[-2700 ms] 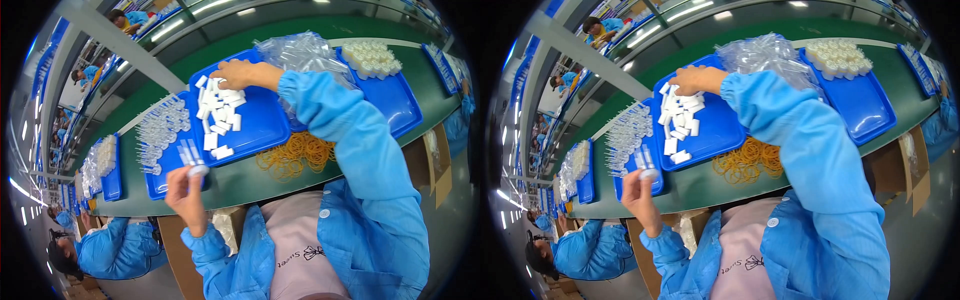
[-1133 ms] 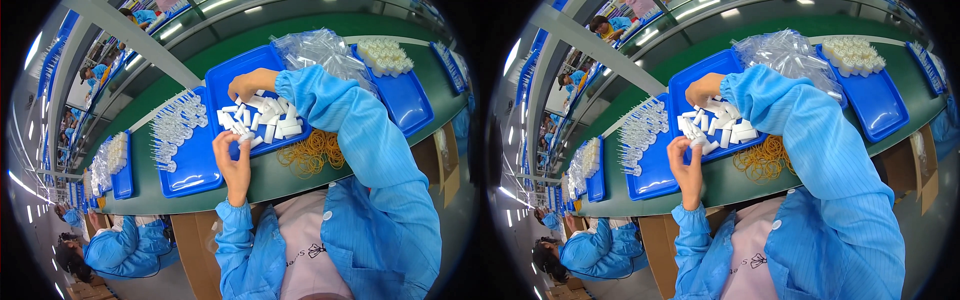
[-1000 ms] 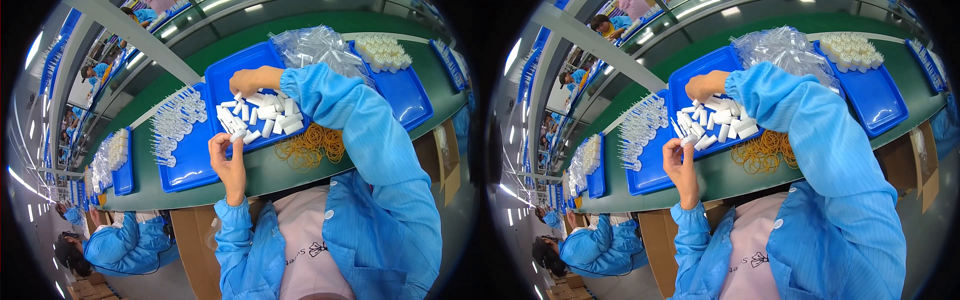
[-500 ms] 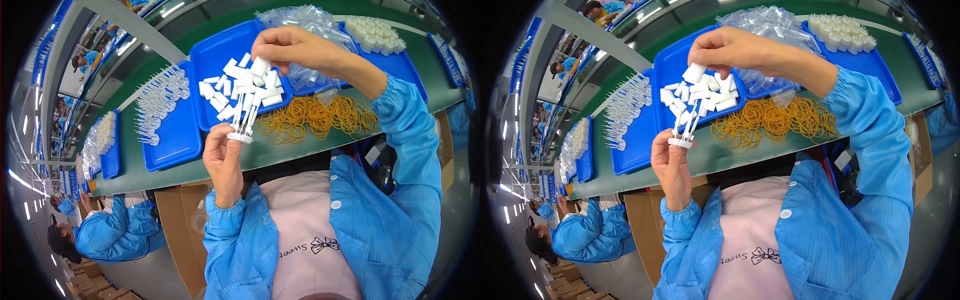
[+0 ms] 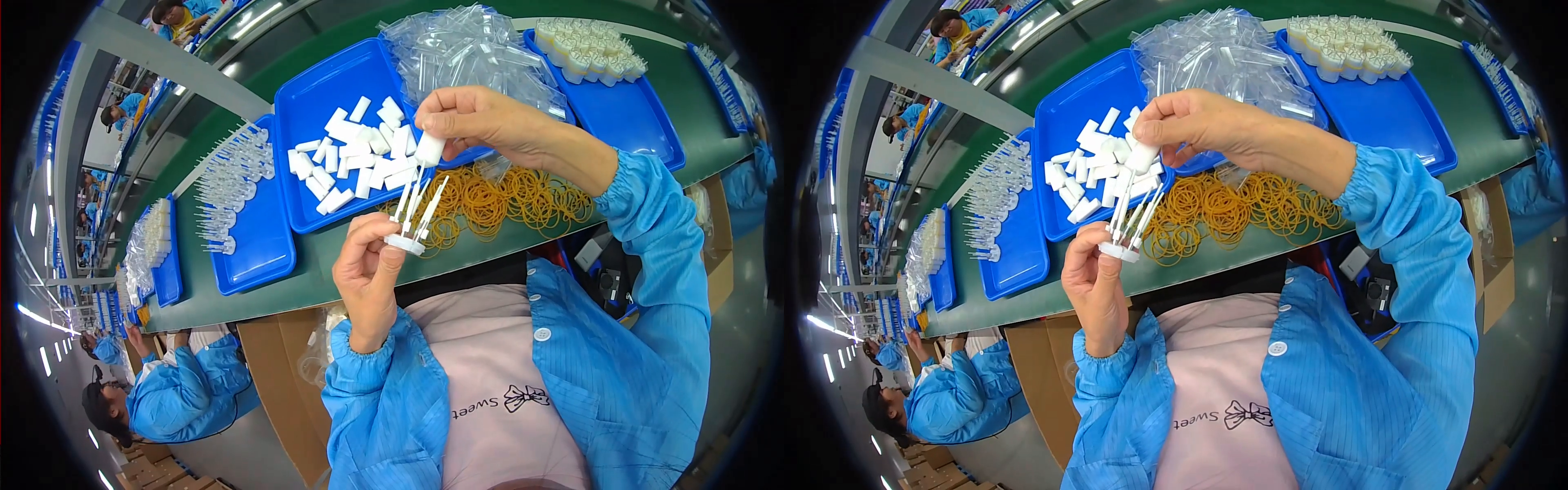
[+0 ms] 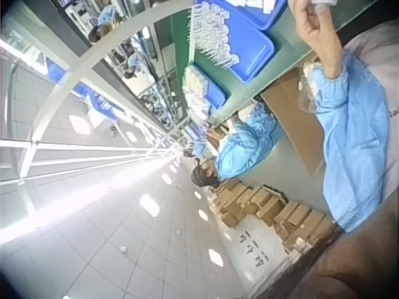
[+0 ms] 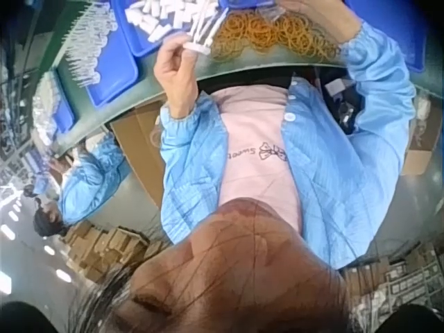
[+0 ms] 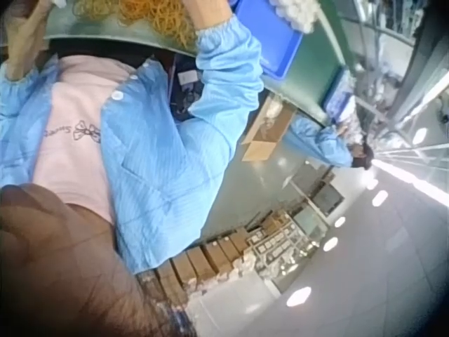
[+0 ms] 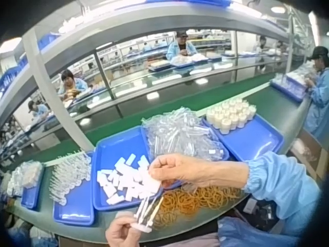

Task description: The person assembles small plastic parts by hand, securing them with rubber bands.

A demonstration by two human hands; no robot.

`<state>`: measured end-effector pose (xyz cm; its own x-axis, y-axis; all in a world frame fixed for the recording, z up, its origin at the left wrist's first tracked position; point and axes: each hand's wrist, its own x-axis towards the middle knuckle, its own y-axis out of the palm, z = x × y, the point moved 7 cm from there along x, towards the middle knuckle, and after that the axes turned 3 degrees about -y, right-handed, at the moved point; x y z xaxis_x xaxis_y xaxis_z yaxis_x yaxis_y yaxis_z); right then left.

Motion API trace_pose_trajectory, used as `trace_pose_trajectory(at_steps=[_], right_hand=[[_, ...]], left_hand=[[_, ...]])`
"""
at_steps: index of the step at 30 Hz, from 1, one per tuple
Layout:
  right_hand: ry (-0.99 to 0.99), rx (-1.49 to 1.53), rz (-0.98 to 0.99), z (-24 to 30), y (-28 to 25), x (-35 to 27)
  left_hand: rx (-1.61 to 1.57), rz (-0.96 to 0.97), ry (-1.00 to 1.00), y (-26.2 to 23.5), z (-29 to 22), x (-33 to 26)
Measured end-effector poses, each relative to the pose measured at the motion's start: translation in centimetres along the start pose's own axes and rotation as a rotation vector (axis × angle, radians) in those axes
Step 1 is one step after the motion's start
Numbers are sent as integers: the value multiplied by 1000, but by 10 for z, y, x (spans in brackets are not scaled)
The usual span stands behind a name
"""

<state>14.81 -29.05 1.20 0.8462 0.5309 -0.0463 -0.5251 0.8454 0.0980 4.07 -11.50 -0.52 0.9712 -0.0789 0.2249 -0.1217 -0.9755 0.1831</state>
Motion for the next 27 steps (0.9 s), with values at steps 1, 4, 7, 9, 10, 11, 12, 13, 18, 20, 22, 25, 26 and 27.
trace_pose_trajectory(at_steps=[1, 4, 7, 9, 10, 11, 12, 13, 18, 20, 22, 25, 26, 27], right_hand=[[2, 61, 22, -1, -1, 0], [3, 125, 48, 0, -5, -2], [-87, 12, 36, 9, -3, -7], [-176, -107, 24, 17, -2, -11], [-269, -221, 7, 25, -3, -14], [-362, -334, -11, 32, -4, -18], [-457, -447, -27, 39, -4, -23], [-446, -421, -14, 41, -3, -27], [-267, -255, 84, 35, -1, -41], [-204, -232, 118, 25, 7, -44], [-280, -272, 98, 24, 19, -47], [-231, -235, 95, 25, 25, -55], [-243, -258, 97, 25, 27, -54], [-242, -259, 110, 25, 26, -52]], left_hand=[[8, -10, -4, 2, -1, 0], [20, -27, 6, 7, -2, 2], [39, -38, 23, 12, -4, 4], [53, -46, 31, 14, -5, 4], [152, -41, 62, 16, -7, 3], [250, -35, 92, 18, -9, 1], [248, -41, 97, 19, -8, -1], [309, -25, 123, 22, -9, -4], [147, -23, 52, 33, -2, -4], [108, -52, 24, 36, 1, -4], [66, -82, 2, 37, 4, -4], [135, -76, 134, 37, -4, -10], [124, -90, 113, 35, -6, -11], [113, -99, 92, 33, -6, -12]])
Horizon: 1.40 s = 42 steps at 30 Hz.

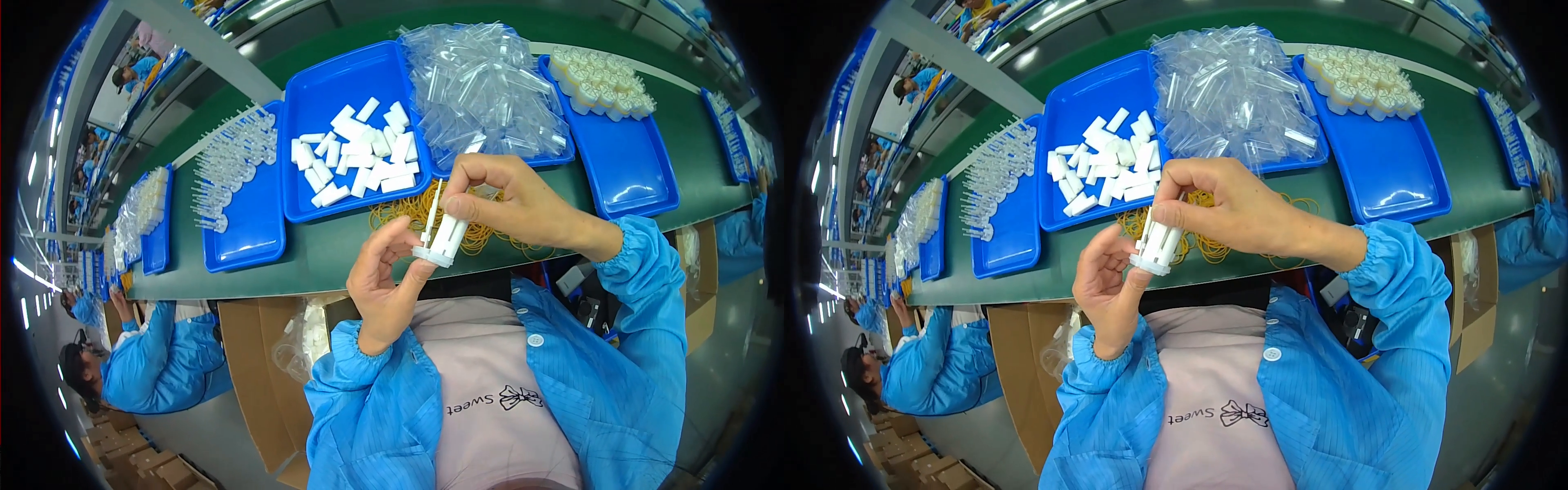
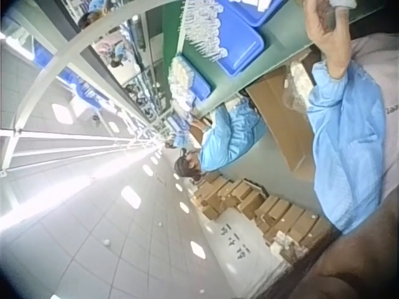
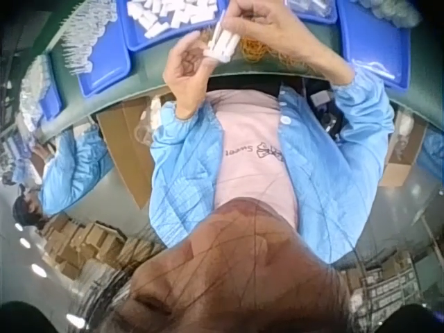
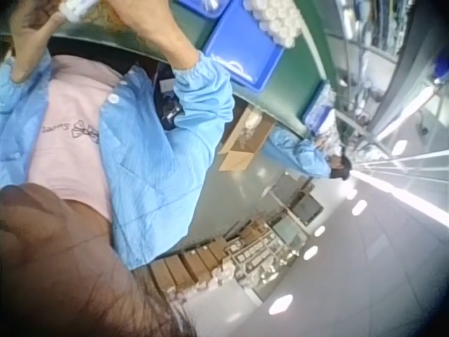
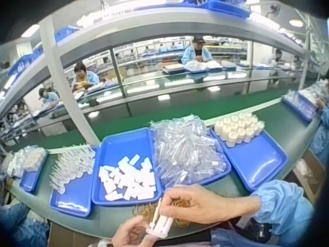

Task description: The person assembles small plastic parts by hand, securing them with rubber bands.

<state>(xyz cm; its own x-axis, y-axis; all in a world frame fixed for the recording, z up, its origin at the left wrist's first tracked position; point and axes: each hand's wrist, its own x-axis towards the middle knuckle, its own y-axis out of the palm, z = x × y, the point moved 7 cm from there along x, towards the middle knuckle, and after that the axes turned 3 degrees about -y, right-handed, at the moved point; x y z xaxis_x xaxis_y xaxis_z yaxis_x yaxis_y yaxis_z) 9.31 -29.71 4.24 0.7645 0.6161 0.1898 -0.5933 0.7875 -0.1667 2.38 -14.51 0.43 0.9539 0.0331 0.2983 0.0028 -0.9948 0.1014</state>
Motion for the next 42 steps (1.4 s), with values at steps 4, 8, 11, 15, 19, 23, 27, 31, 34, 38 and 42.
trace_pose_trajectory(at_steps=[4, 8, 11, 15, 19, 23, 27, 31, 34, 38, 42], right_hand=[[-290, -410, 2, 6, -2, 35], [-393, -783, -21, -33, 3, 77], [-359, -1107, 75, -68, 22, 92], [-377, -1194, 146, -71, 33, 96], [-466, -999, 117, -50, 30, 92], [-408, -785, 150, -43, 24, 93], [-492, -716, 206, -43, 24, 97], [-418, -545, 324, -31, 24, 95], [-227, -251, 479, -34, 20, 93], [253, -12, 778, -30, 22, 82], [367, 172, 942, -29, 20, 70]], left_hand=[[-16, -130, -28, -33, 5, -5], [-148, -301, -134, -65, 22, -7], [-255, -408, -207, -79, 33, -12], [-191, -447, -192, -81, 32, -15], [78, -347, -51, -75, 20, -7], [91, -310, -63, -72, 17, 1], [112, -282, -61, -72, 13, 5], [302, -178, -1, -72, -1, 6], [459, 43, 120, -59, -20, 16], [465, 227, 272, -40, -46, 16], [390, 351, 310, -26, -57, 19]])
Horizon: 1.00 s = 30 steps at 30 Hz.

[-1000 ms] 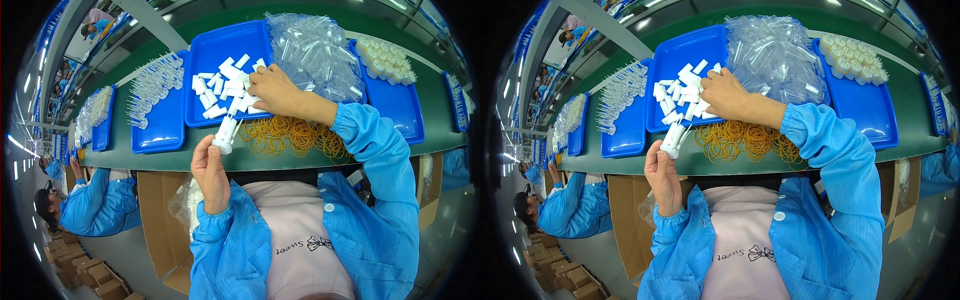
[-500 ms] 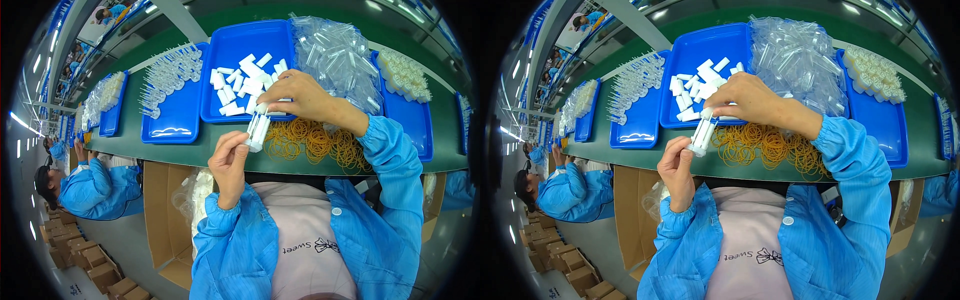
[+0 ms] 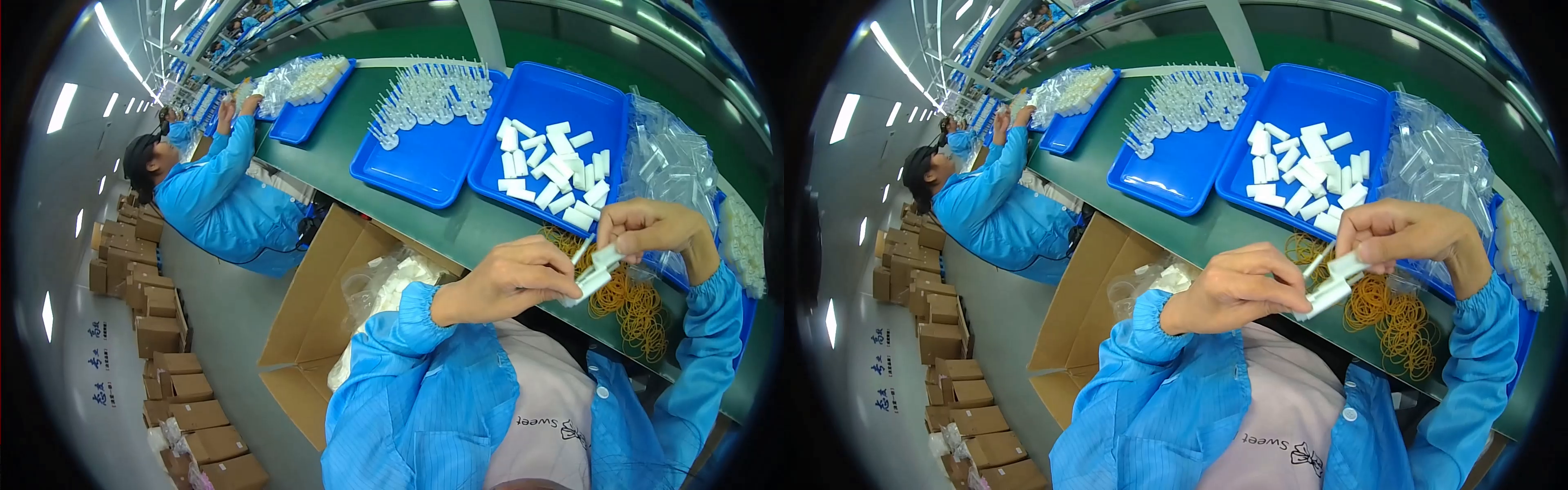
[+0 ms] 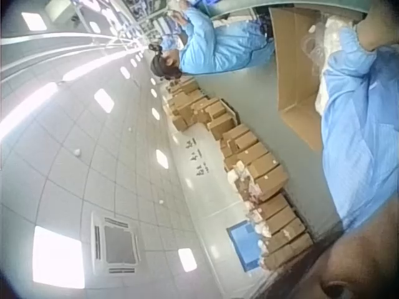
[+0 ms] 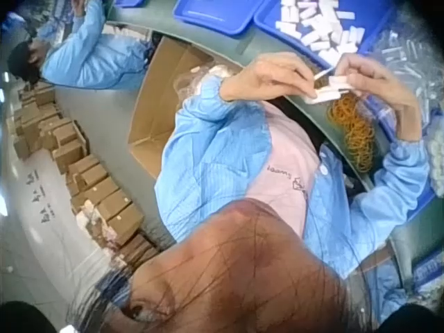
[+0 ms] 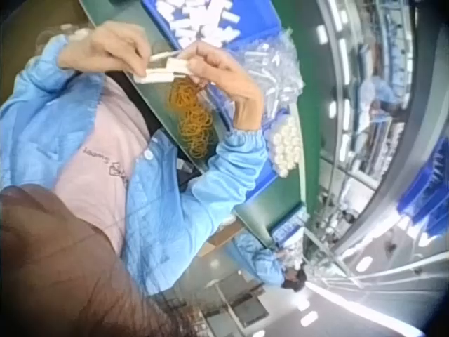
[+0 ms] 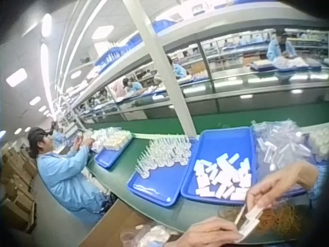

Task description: The person assembles small plastic parts by hand, securing them with rubber bands.

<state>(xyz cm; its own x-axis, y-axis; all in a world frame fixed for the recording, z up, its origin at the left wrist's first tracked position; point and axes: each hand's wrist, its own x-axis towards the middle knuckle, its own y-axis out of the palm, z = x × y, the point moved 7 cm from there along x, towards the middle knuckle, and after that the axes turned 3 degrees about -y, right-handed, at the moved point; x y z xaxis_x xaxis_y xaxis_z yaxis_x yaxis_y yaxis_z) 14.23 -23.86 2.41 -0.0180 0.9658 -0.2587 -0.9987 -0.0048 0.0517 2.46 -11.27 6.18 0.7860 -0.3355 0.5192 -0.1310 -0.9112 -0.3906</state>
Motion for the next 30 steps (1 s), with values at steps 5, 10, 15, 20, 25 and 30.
trace_pose_trajectory(at_steps=[5, 10, 15, 20, 25, 30], right_hand=[[71, 35, 31, 6, 11, 5], [140, -199, -155, 21, 8, 3], [-88, -246, -218, 54, 6, 6], [-168, -149, -573, 67, -35, 3], [-114, -119, -515, 58, -29, 33], [-105, 120, -532, 38, -24, 53]], left_hand=[[-108, 2, 45, 7, -7, 7], [118, -180, 23, 3, -13, 2], [82, -260, -39, -15, -14, 0], [-95, -439, -60, -40, -6, -22], [-58, -481, -42, -50, 2, -32], [2, -440, 90, -65, 4, -42]])
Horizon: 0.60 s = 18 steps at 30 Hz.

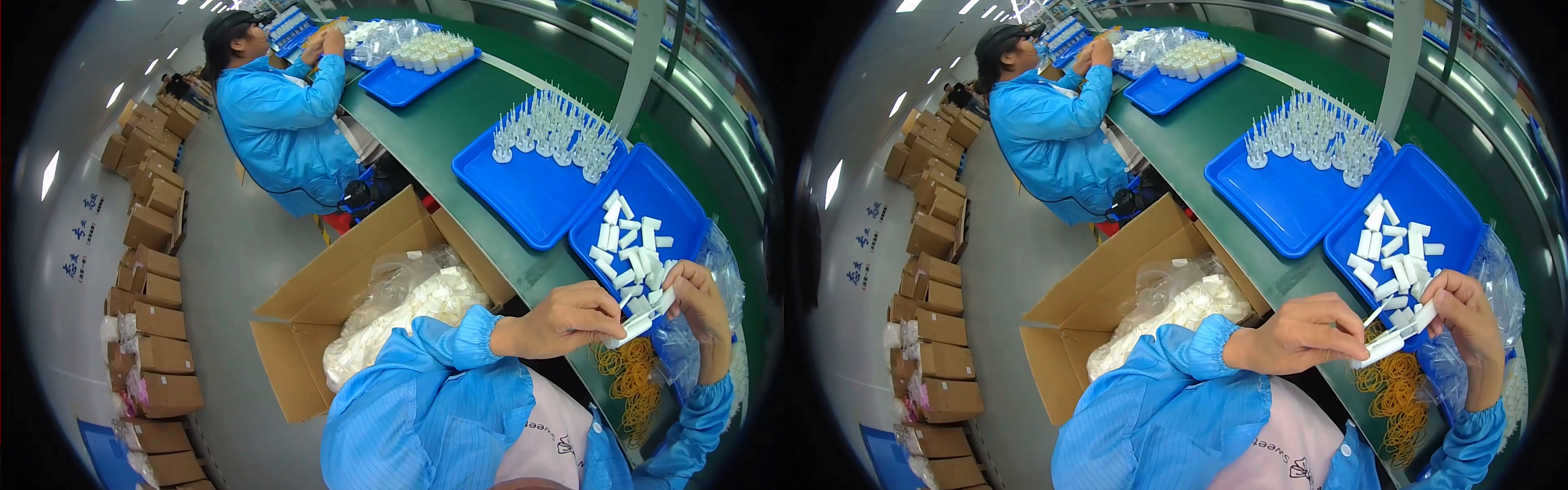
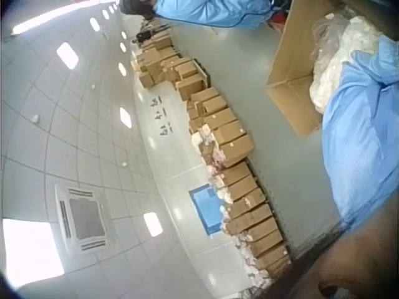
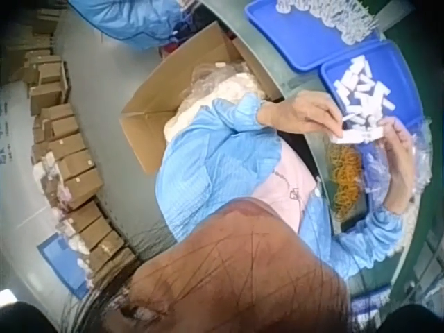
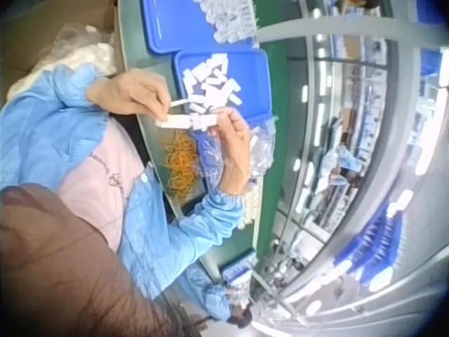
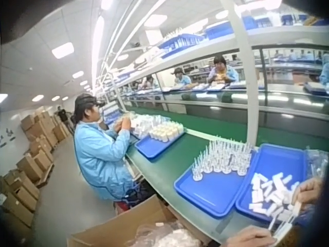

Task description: The person assembles small plastic parts by hand, securing them with rubber bands.

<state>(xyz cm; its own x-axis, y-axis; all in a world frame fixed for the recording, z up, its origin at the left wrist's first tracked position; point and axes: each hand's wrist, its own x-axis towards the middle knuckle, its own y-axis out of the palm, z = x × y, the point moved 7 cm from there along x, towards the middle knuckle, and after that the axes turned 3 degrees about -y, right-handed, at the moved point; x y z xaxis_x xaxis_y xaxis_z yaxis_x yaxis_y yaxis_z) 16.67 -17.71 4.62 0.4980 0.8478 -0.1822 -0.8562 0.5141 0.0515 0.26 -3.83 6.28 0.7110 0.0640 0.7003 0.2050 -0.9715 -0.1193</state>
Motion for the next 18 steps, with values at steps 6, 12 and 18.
trace_pose_trajectory(at_steps=[6, 12, 18], right_hand=[[50, 81, -110, -11, 4, 6], [29, 31, -116, 1, 12, 1], [36, 205, -78, -24, 3, -30]], left_hand=[[125, 123, 48, -9, 10, 5], [156, 181, -51, -6, 13, 6], [92, 124, -112, 12, 15, -9]])
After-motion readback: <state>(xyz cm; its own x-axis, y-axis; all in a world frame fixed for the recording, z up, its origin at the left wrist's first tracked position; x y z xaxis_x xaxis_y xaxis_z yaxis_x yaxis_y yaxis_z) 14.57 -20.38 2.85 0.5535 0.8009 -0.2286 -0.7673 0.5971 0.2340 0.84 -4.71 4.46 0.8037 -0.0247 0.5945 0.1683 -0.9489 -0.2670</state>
